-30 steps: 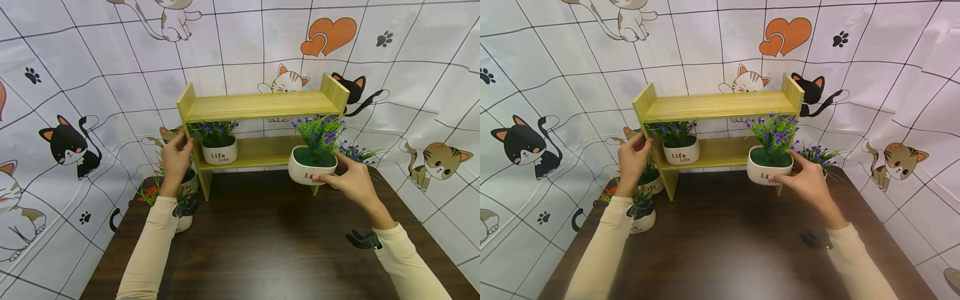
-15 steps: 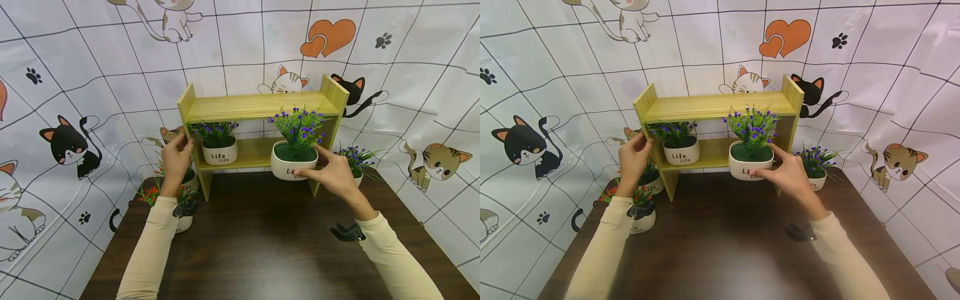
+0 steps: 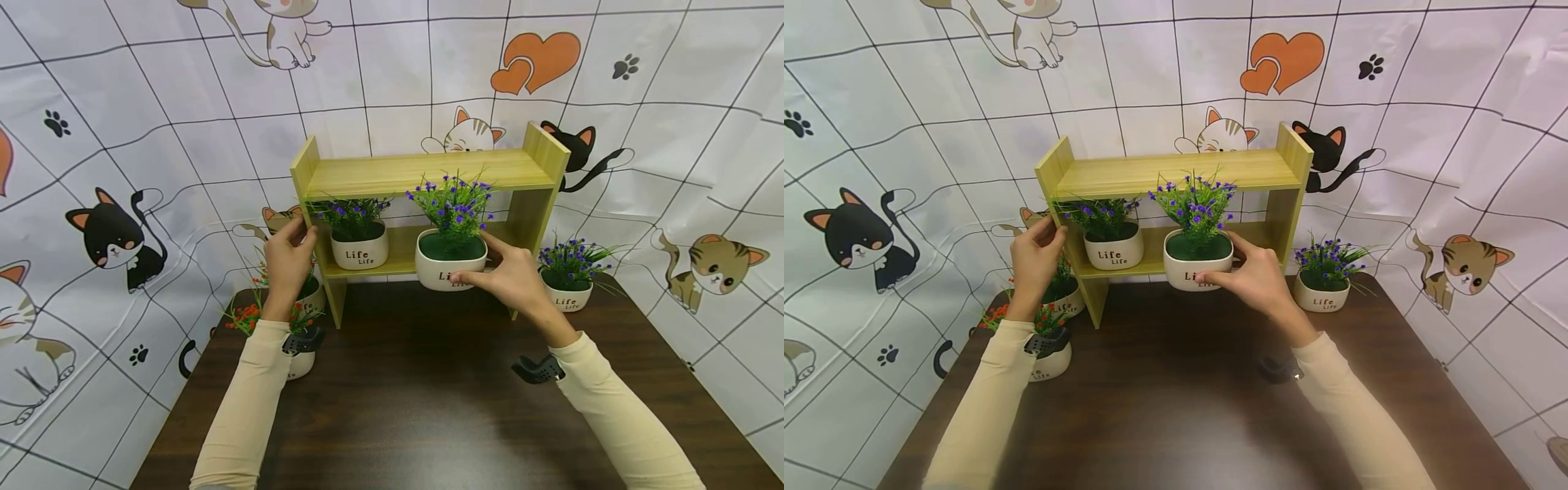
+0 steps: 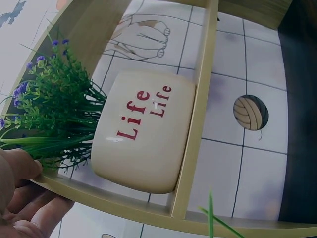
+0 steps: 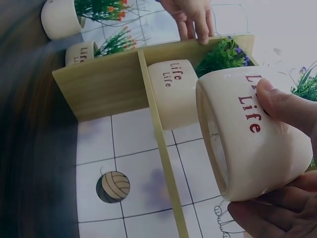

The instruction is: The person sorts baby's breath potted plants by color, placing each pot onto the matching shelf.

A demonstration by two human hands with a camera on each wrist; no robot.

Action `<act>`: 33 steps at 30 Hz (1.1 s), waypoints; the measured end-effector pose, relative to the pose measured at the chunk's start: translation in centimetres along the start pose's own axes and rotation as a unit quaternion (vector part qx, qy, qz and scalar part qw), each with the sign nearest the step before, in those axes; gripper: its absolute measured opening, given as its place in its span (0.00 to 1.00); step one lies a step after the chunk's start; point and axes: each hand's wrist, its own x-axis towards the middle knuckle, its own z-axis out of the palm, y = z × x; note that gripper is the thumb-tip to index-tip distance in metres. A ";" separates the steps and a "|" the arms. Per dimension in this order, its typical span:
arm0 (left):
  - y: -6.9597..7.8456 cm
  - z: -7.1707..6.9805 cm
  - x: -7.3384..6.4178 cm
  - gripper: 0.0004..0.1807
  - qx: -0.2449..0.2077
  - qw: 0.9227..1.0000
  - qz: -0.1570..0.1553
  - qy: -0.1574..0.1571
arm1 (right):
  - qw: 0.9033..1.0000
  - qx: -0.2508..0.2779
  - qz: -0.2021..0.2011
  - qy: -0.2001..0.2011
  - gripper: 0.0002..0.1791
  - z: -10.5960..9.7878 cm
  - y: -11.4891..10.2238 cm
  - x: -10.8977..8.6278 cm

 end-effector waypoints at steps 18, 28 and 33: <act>-0.1 0.1 0.0 0.19 0.001 1.000 -0.002 0.003 | 0.999 0.047 -0.011 -0.017 0.57 2.9 -0.6 2.8; -0.2 0.1 0.0 0.19 0.009 1.000 0.001 0.002 | 0.999 0.029 -0.004 -0.015 0.56 4.3 -0.1 4.2; -0.2 0.1 0.1 0.19 0.014 1.000 0.000 0.001 | 1.000 0.016 0.009 -0.021 0.57 5.0 0.6 4.7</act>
